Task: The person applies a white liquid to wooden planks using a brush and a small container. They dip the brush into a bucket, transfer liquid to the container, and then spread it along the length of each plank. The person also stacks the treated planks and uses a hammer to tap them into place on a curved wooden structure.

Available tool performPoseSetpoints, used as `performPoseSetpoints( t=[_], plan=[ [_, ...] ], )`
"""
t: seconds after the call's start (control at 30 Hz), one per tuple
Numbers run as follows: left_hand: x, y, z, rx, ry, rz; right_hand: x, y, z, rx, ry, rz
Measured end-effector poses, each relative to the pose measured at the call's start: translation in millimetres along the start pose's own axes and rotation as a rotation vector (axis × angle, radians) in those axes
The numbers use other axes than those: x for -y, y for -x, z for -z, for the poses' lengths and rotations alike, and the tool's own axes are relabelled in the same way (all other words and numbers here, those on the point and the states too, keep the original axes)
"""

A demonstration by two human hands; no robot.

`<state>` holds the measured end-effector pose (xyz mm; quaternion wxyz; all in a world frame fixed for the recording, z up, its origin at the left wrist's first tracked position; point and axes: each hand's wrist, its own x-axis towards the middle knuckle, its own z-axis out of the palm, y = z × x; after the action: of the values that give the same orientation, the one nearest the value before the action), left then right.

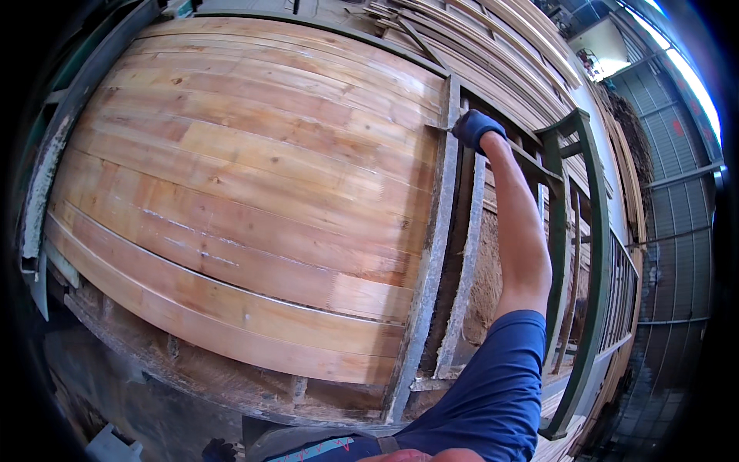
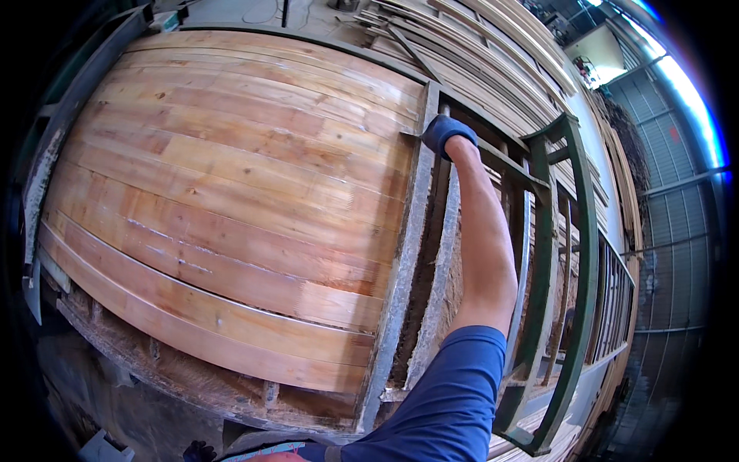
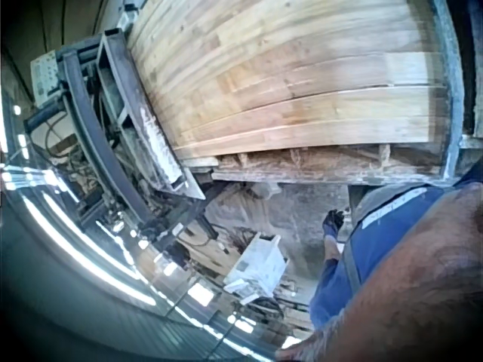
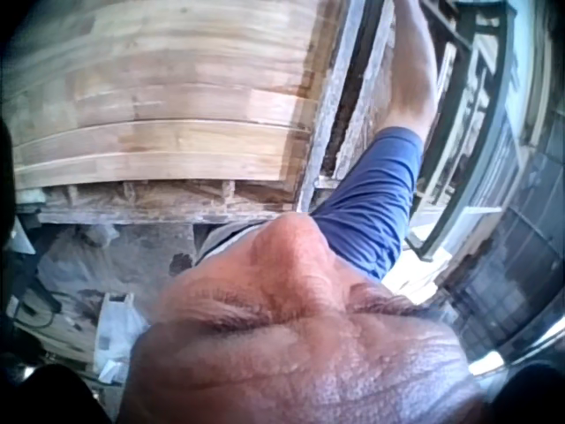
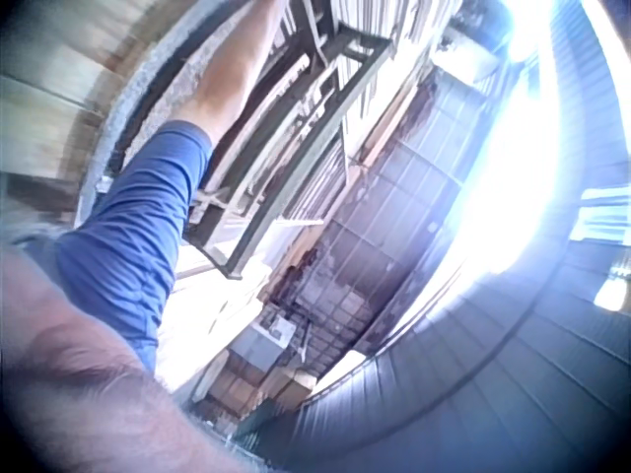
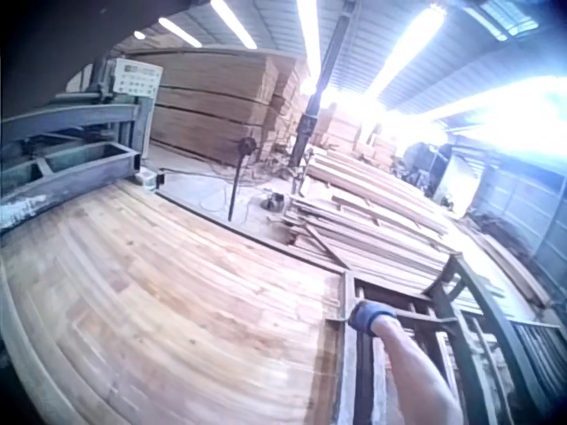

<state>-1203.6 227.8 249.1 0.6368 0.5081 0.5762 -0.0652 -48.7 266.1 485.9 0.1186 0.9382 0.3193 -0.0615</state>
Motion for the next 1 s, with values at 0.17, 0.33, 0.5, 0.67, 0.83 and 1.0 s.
performPoseSetpoints(
  t=[0.17, 0.33, 0.5, 0.67, 0.83, 1.0],
  plan=[
    [2, 52, -93, -0.104, 0.019, 0.104, 19, 13, 18, -0.215, -0.030, 0.002],
    [-39, 121, -124, -0.144, -0.133, -0.059, 30, 35, 33, -0.067, 0.049, 0.044],
    [6, 105, -132, 0.057, 0.564, 0.655, 22, 83, 63, 0.242, -0.116, 0.269],
    [167, 80, -119, 0.111, 0.818, 0.478, 133, 309, 152, 0.369, -0.898, 0.431],
    [163, 67, -84, -0.164, 0.772, 0.320, 237, 497, 126, 0.482, -1.043, 0.670],
    [197, 118, -31, -0.329, 0.993, 0.269, 335, 647, 91, 0.642, -1.103, 0.755]
  ],
)
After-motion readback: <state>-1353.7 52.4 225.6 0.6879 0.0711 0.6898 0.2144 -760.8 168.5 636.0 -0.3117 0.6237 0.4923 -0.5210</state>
